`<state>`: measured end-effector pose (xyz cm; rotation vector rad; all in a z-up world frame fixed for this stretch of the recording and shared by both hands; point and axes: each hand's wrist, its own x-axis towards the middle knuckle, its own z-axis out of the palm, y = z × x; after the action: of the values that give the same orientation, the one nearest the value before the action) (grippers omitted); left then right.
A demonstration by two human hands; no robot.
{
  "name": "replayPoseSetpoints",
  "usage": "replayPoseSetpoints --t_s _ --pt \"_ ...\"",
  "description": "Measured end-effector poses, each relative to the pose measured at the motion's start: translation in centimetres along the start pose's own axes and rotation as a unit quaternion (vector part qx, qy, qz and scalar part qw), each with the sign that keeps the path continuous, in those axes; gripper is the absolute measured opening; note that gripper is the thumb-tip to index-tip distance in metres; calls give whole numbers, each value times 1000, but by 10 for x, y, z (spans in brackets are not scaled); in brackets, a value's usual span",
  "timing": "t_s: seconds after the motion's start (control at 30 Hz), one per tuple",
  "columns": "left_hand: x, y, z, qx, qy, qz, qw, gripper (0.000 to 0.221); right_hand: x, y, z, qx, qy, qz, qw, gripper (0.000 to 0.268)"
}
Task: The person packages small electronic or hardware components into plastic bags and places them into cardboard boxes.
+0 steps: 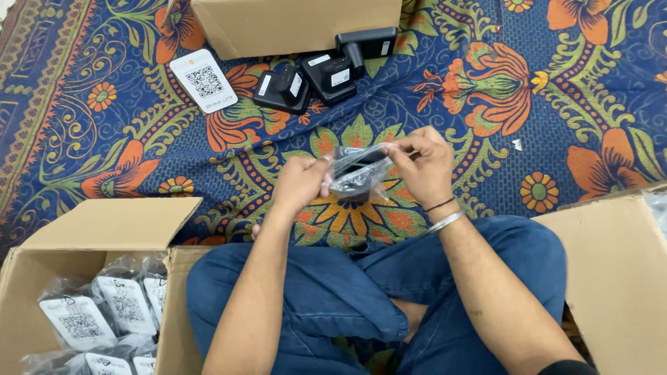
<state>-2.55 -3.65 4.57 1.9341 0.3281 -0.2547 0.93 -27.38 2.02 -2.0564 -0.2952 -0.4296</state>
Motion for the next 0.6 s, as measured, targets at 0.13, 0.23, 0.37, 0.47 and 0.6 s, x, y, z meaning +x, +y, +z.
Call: replayPoseSetpoints --t_s 0.13,0.23,0.37,0.47,0.6 --pt "-8 7 0 117 5 -46 992 53 -5 -2 -8 21 -25 -10 999 5" --pt "-5 -10 7 191 130 148 962 58 -13 8 -3 140 -83 47 986 12" --pt "1 -21 4 103 41 225 968 43 -16 39 -6 329 -217 126 910 15" --pt "-6 -8 -3 -6 -60 101 993 38 -7 38 -27 305 -395 163 851 18" --pt "-9 -22 8 165 -67 -72 981 64 -9 64 -22 146 -477 327 803 49"
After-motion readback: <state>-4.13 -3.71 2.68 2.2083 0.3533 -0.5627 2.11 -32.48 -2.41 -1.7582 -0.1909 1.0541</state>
